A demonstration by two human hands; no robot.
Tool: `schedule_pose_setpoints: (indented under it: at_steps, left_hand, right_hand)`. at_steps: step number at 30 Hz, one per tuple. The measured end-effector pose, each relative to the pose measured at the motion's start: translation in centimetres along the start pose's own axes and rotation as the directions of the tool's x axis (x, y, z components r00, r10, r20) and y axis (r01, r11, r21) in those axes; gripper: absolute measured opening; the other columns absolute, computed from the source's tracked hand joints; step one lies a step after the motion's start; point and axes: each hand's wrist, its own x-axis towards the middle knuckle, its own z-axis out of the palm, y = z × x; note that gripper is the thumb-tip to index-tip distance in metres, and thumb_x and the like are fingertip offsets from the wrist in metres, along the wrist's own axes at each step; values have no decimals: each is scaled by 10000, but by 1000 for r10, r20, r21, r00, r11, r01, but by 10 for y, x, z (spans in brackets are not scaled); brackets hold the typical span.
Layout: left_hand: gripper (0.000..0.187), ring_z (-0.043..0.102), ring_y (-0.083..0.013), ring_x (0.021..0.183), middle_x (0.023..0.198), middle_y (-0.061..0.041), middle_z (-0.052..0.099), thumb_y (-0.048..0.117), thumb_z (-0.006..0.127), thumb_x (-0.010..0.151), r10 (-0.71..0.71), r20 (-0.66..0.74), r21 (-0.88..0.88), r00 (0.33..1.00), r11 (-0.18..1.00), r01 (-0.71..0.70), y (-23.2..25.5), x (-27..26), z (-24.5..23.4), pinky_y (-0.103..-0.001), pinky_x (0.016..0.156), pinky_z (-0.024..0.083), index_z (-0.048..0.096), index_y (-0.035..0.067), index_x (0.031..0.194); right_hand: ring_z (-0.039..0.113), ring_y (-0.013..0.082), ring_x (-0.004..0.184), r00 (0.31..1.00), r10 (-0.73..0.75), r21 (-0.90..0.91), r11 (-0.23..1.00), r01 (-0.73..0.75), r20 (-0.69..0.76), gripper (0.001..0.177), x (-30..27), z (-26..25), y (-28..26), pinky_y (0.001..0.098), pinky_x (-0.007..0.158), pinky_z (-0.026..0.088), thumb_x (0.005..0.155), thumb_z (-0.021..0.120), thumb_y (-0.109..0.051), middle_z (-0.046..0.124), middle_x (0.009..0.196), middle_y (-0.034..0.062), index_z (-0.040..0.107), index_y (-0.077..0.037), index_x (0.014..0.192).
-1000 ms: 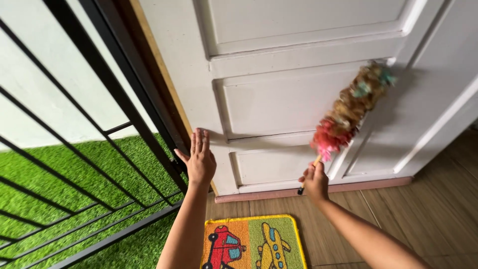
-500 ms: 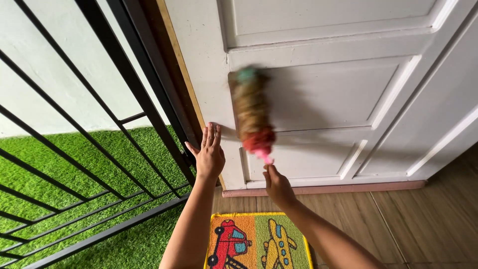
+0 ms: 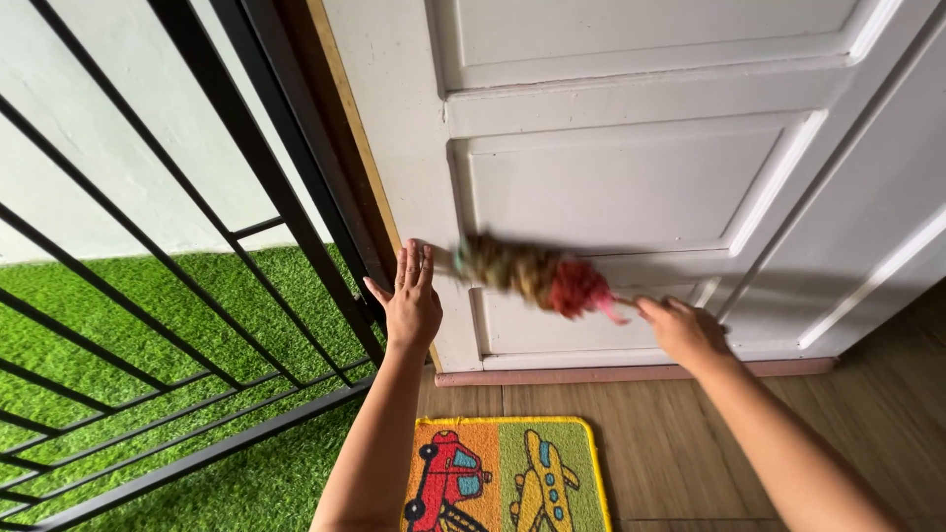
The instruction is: The person is dusting the panels and crevices of a white wooden door using a colorful duster.
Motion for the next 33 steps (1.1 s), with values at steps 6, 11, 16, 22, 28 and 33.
schedule_pose_setpoints:
  at_steps: [6, 11, 16, 22, 28, 33]
  left_hand:
    - [663, 184, -155, 1544, 1702, 24, 176, 85, 418, 982, 9, -26, 0, 1000, 1000, -9, 3, 0, 1, -779, 1138, -39, 281, 240, 1612]
    - [637, 186, -146, 1555, 1705, 25, 184, 77, 404, 1002, 16, -57, -7, 998, 1000, -16, 2, 1, 6, -763, 1155, -48, 291, 238, 1607]
    - [657, 191, -147, 1553, 1706, 27, 188, 67, 404, 999, 7, -72, 6, 997, 1000, -6, -2, -1, 10, -755, 1157, -61, 295, 259, 1618]
    - [657, 183, -163, 1567, 1714, 4, 182, 85, 426, 996, 4, -94, 29, 996, 1000, -2, 2, -1, 18, -768, 1157, -33, 276, 229, 1619]
    - [661, 152, -183, 1573, 1717, -11, 155, 111, 442, 991, -28, -87, 19, 996, 999, 29, 6, 0, 19, -784, 1147, -3, 268, 206, 1621]
    - [664, 141, -185, 1569, 1713, -11, 143, 109, 439, 984, -21, -79, 30, 997, 999, 23, 5, 1, 19, -782, 1143, -11, 266, 208, 1617]
  right_hand:
    - [539, 129, 502, 935, 323, -73, 946, -315, 149, 313, -13, -78, 17, 249, 427, 444, 1072, 475, -369, 694, 1046, 74, 738, -242, 1184]
    - [624, 206, 723, 782, 601, -150, 799, -582, 164, 343, -32, -118, 82, 346, 606, 524, 1112, 406, -438, 682, 1136, 22, 659, -323, 1313]
    - [629, 335, 1136, 897, 351, -323, 844, -428, -269, 295, -105, -65, 281, 517, 910, 515, 1073, 511, -337, 666, 1266, 89, 680, -387, 1310]
    - [624, 297, 627, 842, 415, -177, 852, -492, -343, 163, -178, -22, 461, 418, 565, 525, 1270, 496, -59, 625, 736, 173, 627, -19, 1182]
    - [574, 259, 959, 752, -110, -320, 937, -140, -650, 474, -159, -6, 509, 315, 938, 509, 981, 273, 190, 528, 995, 121, 563, 9, 1309]
    - [643, 310, 907, 727, 112, -155, 944, -290, -678, 81, -103, -83, 283, 389, 759, 527, 1155, 588, -58, 633, 1076, 152, 653, -61, 1204]
